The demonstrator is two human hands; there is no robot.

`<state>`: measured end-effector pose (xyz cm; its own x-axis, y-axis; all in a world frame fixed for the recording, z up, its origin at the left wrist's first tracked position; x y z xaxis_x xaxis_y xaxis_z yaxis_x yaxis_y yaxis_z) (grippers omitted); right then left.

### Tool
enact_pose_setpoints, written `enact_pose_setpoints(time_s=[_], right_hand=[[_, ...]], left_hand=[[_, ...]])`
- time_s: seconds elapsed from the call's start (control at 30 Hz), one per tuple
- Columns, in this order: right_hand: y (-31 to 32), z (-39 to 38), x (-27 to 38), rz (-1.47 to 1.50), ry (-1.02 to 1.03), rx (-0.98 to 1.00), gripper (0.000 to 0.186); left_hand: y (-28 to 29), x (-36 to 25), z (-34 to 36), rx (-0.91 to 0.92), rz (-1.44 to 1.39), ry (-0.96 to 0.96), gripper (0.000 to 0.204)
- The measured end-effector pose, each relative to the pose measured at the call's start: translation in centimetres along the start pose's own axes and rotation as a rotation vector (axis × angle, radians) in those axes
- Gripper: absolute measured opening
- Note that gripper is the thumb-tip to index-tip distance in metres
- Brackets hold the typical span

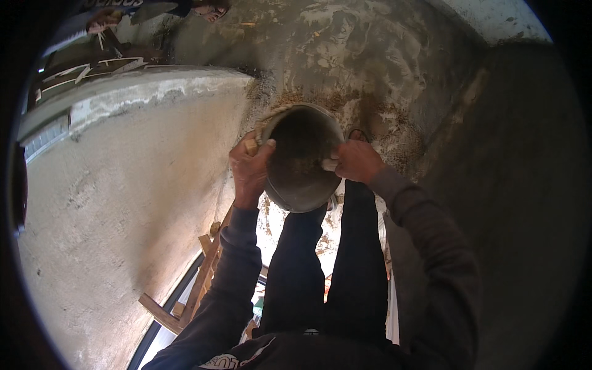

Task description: The person uses a trowel to scoop mortar from a bucket and apply it onto a concrete floor and wall surface, spreading and smoothing the material. They lift the bucket to reposition it while working in a room under renovation.

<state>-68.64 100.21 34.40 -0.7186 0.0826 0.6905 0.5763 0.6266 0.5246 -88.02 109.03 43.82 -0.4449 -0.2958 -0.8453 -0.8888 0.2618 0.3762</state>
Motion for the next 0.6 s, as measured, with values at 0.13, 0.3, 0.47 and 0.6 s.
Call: enact_pose_setpoints(time_s=[0.13, 0.3, 0.47, 0.6], right_hand=[[0.9, 0.5, -2.0, 0.307, -0.034, 0.107, 0.04], [4.0, -0.6, -4.5, 0.666, 0.006, -0.018, 0.042], [6.0, -2.6, -9.1, 1.04, -0.336, -0.184, 0.04], [7.2, -2.1, -15.0, 1.106, -0.493, -0.551, 0.044]], left_hand=[[2.0, 2.3, 1.9, -0.095, -0.157, 0.081, 0.028], [1.7, 2.9, 3.3, -0.094, -0.175, 0.113, 0.035], [2.1, 5.6, 4.5, -0.178, -0.279, 0.157, 0.035], [2.2, 5.4, 6.3, -0.103, -0.179, 0.135, 0.028]])
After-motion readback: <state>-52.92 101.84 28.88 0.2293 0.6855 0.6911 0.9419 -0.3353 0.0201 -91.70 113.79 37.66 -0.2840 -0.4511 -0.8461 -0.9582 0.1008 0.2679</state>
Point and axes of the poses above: each hand's wrist, its own z-axis towards the middle knuckle, its own y-axis out of the back of the hand, x = y × z, the point moved 9 cm from there along z, towards the middle knuckle, and after that the axes turned 3 degrees about x, right-handed, at the moved point
